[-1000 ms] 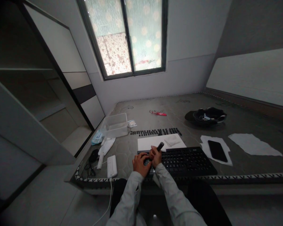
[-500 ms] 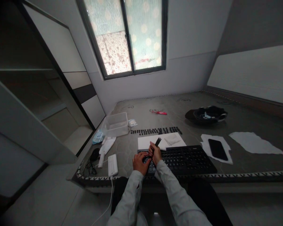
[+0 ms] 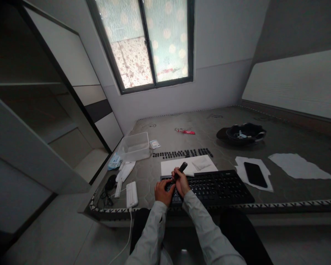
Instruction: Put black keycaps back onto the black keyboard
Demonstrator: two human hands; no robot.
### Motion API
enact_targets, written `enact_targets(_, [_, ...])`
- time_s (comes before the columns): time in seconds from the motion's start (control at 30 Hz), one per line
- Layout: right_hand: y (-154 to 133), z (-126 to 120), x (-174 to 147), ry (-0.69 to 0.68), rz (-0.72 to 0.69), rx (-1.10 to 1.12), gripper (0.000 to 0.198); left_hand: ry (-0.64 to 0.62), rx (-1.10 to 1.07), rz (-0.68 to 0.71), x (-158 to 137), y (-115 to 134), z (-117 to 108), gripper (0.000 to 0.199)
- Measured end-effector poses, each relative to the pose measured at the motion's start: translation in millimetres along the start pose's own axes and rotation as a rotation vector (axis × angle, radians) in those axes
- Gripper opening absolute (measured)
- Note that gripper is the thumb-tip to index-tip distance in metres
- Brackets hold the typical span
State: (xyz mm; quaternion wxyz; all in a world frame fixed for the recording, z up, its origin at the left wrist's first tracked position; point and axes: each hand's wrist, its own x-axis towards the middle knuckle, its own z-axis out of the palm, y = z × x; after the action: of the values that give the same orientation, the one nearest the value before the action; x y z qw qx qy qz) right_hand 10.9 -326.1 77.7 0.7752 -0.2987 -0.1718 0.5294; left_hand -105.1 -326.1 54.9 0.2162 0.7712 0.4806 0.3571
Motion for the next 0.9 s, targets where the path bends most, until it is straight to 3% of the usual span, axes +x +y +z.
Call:
enact_targets(0.23, [-6,-1,-4,-0.031,0.038,0.016,0.033,-0.018,0.009,-0.018,1,3,-3,0.022])
enact_targets(0.37, [-11,1,-7,-0.034,0.002,0.025,0.032,-0.035,0.033,0.010,0,2,-2,0.032])
enact_targets(0.67, [-40,-6,-21,-0.045,-0.087,-0.045,0.033,-0.054,0.096,0.076,-3,2,-2,0.028])
enact_targets(0.9, [-87,-28,-49,-0.044,-0.308,-0.533,0.037,0.014,0.040,0.040,-3,2,0,0.020])
